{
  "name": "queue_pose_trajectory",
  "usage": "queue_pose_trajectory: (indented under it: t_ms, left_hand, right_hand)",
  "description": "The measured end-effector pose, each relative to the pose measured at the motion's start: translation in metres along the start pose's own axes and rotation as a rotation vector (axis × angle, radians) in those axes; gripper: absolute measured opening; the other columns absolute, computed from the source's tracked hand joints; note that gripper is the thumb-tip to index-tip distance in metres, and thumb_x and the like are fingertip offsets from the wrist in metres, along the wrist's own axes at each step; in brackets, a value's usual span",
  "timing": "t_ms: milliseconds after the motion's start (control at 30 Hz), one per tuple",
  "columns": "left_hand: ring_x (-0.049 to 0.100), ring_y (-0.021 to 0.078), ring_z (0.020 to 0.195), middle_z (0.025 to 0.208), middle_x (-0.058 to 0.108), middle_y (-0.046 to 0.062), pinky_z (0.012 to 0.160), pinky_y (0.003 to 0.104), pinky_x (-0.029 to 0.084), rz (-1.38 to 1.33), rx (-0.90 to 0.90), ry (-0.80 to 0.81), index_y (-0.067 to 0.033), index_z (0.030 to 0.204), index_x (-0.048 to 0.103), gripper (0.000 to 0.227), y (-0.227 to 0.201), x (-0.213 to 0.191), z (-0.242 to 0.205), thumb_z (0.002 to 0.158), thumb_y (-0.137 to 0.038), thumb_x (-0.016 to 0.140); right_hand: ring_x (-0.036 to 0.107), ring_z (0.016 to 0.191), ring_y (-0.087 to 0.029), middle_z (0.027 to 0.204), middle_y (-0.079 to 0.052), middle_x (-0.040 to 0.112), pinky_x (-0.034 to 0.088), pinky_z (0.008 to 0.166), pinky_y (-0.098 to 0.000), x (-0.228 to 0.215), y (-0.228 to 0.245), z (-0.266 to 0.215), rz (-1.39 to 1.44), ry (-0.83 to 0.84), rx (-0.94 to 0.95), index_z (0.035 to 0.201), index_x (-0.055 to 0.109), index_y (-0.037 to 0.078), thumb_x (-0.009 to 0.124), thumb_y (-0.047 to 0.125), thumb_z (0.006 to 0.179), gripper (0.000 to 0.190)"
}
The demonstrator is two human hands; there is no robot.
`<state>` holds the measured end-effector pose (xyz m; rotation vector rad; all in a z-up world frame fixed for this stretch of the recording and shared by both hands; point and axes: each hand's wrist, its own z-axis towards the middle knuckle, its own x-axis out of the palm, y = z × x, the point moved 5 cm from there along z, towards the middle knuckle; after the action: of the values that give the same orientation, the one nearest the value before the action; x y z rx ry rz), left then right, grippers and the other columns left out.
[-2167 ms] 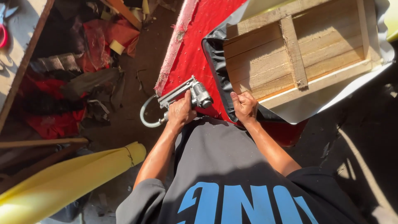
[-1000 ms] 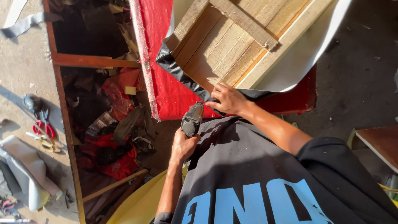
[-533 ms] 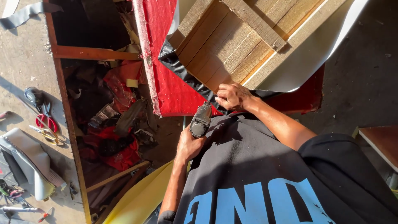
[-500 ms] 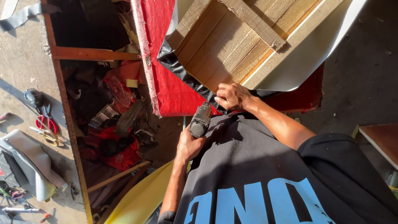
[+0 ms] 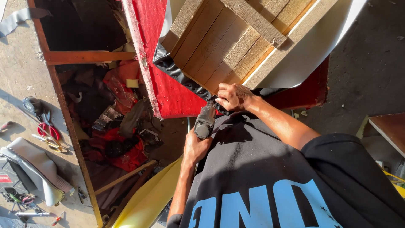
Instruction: Stapling black vinyl fabric onto a wooden furniture frame using a pneumatic staple gun
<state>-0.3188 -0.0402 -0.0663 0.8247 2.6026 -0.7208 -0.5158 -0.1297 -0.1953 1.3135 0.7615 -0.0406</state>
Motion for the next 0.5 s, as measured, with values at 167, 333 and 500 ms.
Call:
queue_pose_trajectory:
  t_ms: [167, 333, 500]
  left_hand:
    - [0.075, 0.0352, 0.094, 0.089, 0.076, 0.019, 0.079, 0.047, 0.054, 0.06, 0.029, 0.035, -0.0071, 0.1, 0.074, 0.034, -0.037, 0.001, -0.016, 0.067, -0.016, 0.07]
    - [0.075, 0.0327, 0.097, 0.091, 0.077, 0.016, 0.082, 0.046, 0.055, 0.027, 0.007, 0.028, -0.0094, 0.101, 0.075, 0.035, -0.039, -0.003, -0.035, 0.066, -0.017, 0.071]
    - [0.075, 0.0353, 0.1, 0.096, 0.079, 0.014, 0.085, 0.046, 0.056, 0.08, -0.003, 0.041, -0.0142, 0.105, 0.075, 0.035, -0.038, 0.0, -0.044, 0.071, -0.021, 0.074]
  right_hand:
    - [0.069, 0.068, -0.04, 0.083, -0.007, 0.056, 0.058, 0.059, -0.0472, -0.002, -0.006, 0.003, -0.024, 0.03, -0.02, 0.077, 0.062, 0.013, 0.07, 0.028, 0.096, 0.025]
    - [0.071, 0.067, -0.027, 0.085, 0.0, 0.058, 0.059, 0.063, -0.0373, 0.008, -0.026, -0.003, 0.083, 0.14, -0.026, 0.076, 0.064, 0.018, 0.07, 0.032, 0.099, 0.027]
    - [0.073, 0.073, -0.036, 0.105, -0.005, 0.059, 0.062, 0.067, -0.0456, 0.009, -0.025, 0.003, 0.156, 0.207, -0.088, 0.079, 0.061, 0.011, 0.072, 0.027, 0.096, 0.026]
